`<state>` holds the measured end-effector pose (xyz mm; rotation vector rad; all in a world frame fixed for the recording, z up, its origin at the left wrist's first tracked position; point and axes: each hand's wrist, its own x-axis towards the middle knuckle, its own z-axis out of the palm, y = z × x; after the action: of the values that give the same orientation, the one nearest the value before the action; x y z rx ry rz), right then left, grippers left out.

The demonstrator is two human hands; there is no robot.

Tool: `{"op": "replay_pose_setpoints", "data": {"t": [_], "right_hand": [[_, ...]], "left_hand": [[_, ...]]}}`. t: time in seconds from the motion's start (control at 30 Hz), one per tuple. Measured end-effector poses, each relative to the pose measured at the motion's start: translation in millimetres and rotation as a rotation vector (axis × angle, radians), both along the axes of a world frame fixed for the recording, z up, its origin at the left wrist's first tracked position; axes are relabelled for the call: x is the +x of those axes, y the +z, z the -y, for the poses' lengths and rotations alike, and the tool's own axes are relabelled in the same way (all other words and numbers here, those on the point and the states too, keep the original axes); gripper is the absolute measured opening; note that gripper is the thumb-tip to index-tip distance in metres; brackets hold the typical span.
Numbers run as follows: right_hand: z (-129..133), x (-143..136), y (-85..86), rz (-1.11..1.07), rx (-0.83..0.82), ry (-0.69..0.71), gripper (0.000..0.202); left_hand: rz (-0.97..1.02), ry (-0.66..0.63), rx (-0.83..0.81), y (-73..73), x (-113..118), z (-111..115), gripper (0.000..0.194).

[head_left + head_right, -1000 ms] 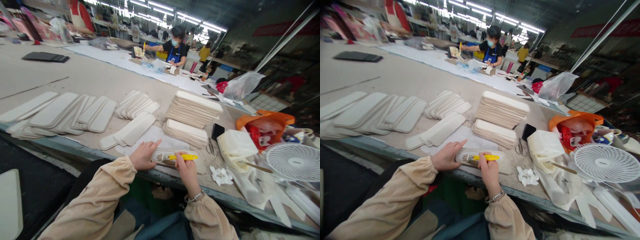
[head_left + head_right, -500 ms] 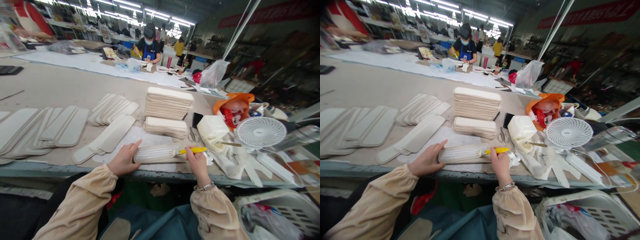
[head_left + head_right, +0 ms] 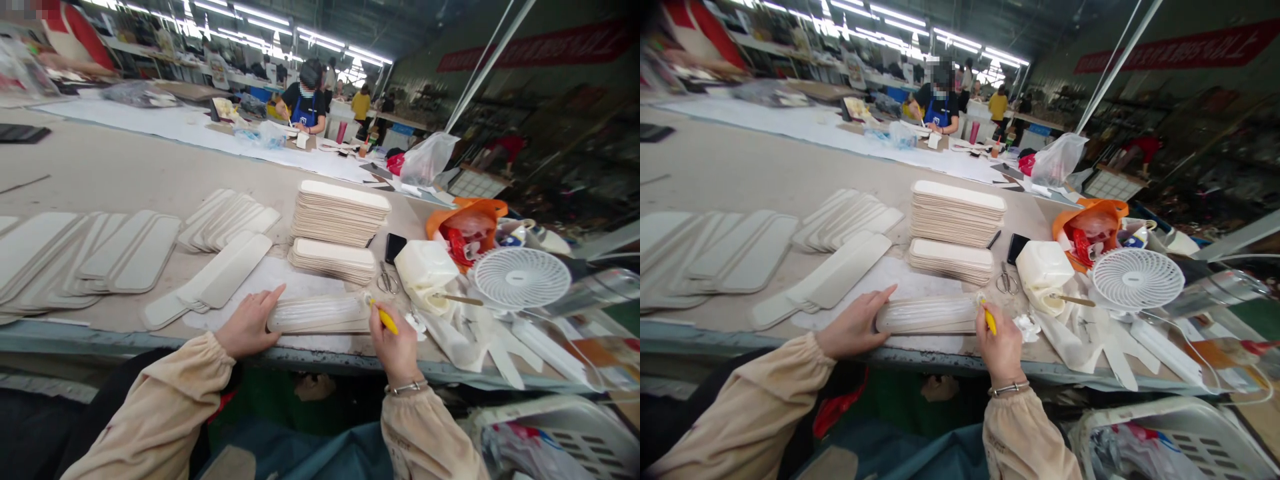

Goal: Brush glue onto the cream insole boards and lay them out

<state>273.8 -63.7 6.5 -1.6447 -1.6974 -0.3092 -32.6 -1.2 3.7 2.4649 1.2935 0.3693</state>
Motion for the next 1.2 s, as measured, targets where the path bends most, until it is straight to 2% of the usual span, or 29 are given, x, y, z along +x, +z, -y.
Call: {"op": "replay_pose_setpoints", "data": {"t": [0.1,0.17,0.23,0.33,0.43,0.53,0.63,0.77,0.83,0.93,1.07,1.13,1.2], "right_hand": [[0.7,-21.2,-5.2,0.186,-0.085,0.1,0.021],[3.7,-40.5,-4.1,0.202,-0.123,0.203,0.019],[8.2,-61.9,0.2,0.069,-0.152,0.358,0.017],[12.4,-91.4,6.2,-0.339,-0.235,0.509,0.016],[8.4,-110.2,5.6,-0.727,-0.327,0.444,0.021],[-1.5,-112.5,1.3,-0.911,-0.422,0.347,0.029],[-8.9,-95.5,0.6,-0.873,-0.451,0.252,0.033],[-9.6,-57.2,8.3,-0.65,-0.331,0.048,0.033],[-8.1,-46.5,13.2,-0.655,-0.284,-0.011,0.032],[-6.7,-55.1,16.6,-0.851,-0.303,0.064,0.033],[-9.0,-96.7,10.4,-1.094,-0.463,0.309,0.033],[-12.0,-113.6,4.5,-1.136,-0.524,0.376,0.034],[-15.0,-119.2,-0.3,-1.117,-0.555,0.378,0.035]], "left_hand": [[0.006,0.005,0.003,-2.0,-1.1,0.4,0.09],[0.011,0.006,0.004,-3.0,-1.4,0.5,0.092],[0.015,0.008,0.003,-3.5,-1.4,0.6,0.092],[0.023,0.012,-0.006,-3.1,-1.3,1.0,0.092],[0.033,0.022,-0.017,-2.1,-1.4,1.8,0.092],[0.036,0.026,-0.026,-1.6,-1.7,2.3,0.096],[0.03,0.029,-0.038,-2.1,-2.1,2.2,0.1],[0.021,0.037,-0.055,-0.9,-1.5,2.6,0.1],[0.02,0.037,-0.061,0.8,-1.0,3.1,0.099],[0.025,0.038,-0.067,2.6,-0.5,3.8,0.1],[0.037,0.031,-0.059,2.0,-0.4,3.5,0.101],[0.043,0.021,-0.053,1.2,-0.5,3.0,0.101],[0.049,0.013,-0.054,0.7,-0.7,2.6,0.101]]}}
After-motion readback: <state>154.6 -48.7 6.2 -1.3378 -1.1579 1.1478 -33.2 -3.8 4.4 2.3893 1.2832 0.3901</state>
